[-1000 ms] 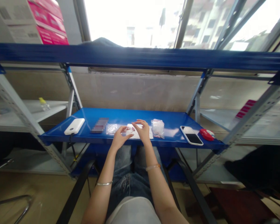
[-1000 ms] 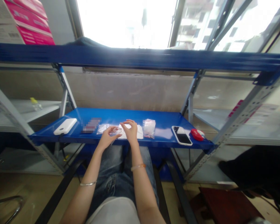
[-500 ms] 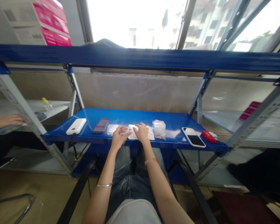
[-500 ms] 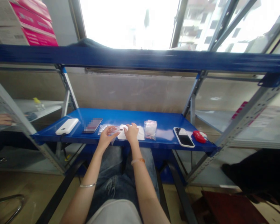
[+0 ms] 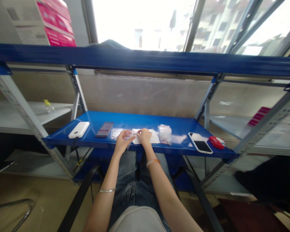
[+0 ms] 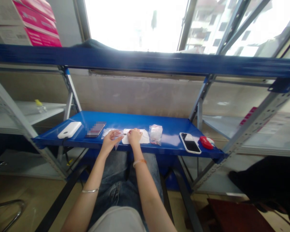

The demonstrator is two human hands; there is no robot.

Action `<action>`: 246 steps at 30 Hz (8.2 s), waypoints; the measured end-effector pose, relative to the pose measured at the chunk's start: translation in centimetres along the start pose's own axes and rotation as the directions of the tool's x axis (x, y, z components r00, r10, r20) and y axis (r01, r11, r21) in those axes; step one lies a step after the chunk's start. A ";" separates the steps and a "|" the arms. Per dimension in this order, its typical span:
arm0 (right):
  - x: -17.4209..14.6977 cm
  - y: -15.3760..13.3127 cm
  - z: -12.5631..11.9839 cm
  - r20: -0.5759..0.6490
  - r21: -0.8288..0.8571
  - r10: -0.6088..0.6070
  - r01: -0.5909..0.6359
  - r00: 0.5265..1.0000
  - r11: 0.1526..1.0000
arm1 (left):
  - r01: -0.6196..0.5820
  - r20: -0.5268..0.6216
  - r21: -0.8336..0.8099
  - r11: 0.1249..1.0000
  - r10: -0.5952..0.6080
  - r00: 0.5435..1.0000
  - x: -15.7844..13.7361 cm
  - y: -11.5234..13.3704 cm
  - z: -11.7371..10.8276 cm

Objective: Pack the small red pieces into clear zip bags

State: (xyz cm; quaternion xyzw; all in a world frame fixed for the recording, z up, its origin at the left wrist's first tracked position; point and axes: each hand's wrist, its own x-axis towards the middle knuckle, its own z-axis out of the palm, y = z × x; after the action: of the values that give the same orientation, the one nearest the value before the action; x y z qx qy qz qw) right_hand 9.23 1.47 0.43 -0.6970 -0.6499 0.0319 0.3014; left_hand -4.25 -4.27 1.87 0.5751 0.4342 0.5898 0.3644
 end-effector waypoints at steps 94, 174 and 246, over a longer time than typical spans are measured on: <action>-2.2 1.9 -1.2 -0.029 0.039 0.083 -0.082 0.996 0.996 | 0.142 0.065 -0.211 0.967 -0.131 0.989 -0.1 0.5 -0.2; -3.8 1.6 -8.2 0.075 0.787 -0.253 0.099 0.964 0.609 | 0.099 -0.126 -0.259 0.961 -0.135 0.983 -0.2 1.5 0.2; -4.3 0.7 -9.7 0.096 0.760 -0.421 0.206 0.902 0.616 | -0.010 0.105 -0.072 0.997 0.018 0.994 -1.3 2.8 1.9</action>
State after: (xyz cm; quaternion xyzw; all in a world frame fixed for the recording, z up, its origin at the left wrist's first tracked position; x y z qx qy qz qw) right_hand 13.44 -6.13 6.50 -0.3797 -0.7282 0.3290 0.4661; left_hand -2.07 -6.25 3.90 0.5953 0.3890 0.5762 0.4029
